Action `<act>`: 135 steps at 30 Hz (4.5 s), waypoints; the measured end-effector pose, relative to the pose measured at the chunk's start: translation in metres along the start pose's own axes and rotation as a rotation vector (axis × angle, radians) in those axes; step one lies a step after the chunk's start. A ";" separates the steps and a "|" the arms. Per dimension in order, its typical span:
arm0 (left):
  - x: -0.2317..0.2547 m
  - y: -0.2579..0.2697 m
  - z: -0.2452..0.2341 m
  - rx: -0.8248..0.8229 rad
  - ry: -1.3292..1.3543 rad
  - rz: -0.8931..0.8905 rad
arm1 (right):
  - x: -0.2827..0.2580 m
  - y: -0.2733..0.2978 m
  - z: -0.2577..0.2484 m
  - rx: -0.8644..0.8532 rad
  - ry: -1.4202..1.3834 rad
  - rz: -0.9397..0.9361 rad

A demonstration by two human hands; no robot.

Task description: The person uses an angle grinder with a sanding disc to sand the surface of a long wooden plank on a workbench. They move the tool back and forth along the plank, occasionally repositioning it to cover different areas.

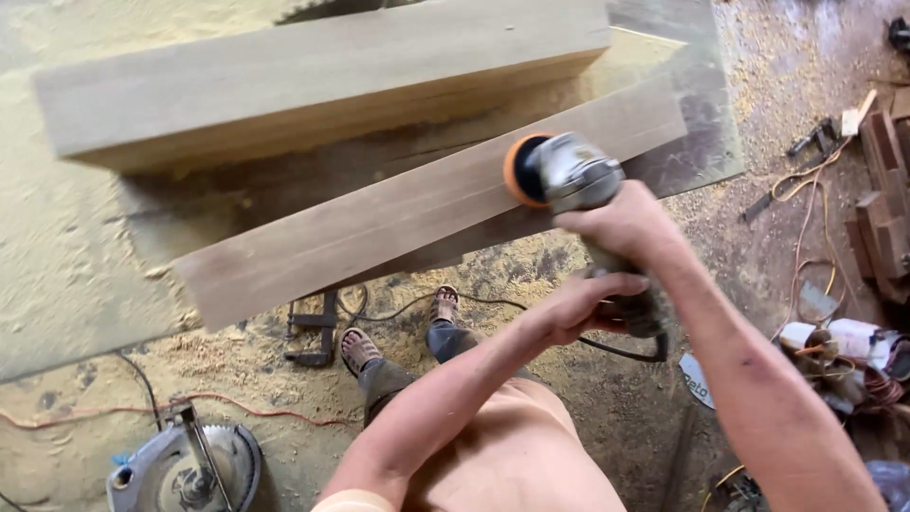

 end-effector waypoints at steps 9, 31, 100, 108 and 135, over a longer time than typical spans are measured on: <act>0.102 0.037 0.027 0.226 -0.885 0.140 | 0.103 -0.089 -0.153 0.194 -0.303 0.075; 0.169 0.102 -0.069 0.481 -2.376 -0.039 | 0.443 0.048 -0.009 0.548 -1.136 0.335; 0.064 -0.045 0.026 0.038 -0.128 -0.070 | 0.001 -0.047 -0.056 0.007 -0.068 0.113; 0.071 0.034 -0.036 -0.030 -0.042 0.004 | -0.053 -0.004 0.033 -0.110 0.079 0.037; 0.106 0.176 -0.145 0.133 0.005 0.181 | -0.172 0.080 0.178 -0.321 0.246 -0.243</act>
Point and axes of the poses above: each hand's wrist, its own y-axis away from the middle knuckle, its own z-axis out of the palm, x = y × z, the point moved 6 cm from there along -y, towards the middle knuckle, and after that the axes turned 9 degrees about -y, right-handed, at the moved point
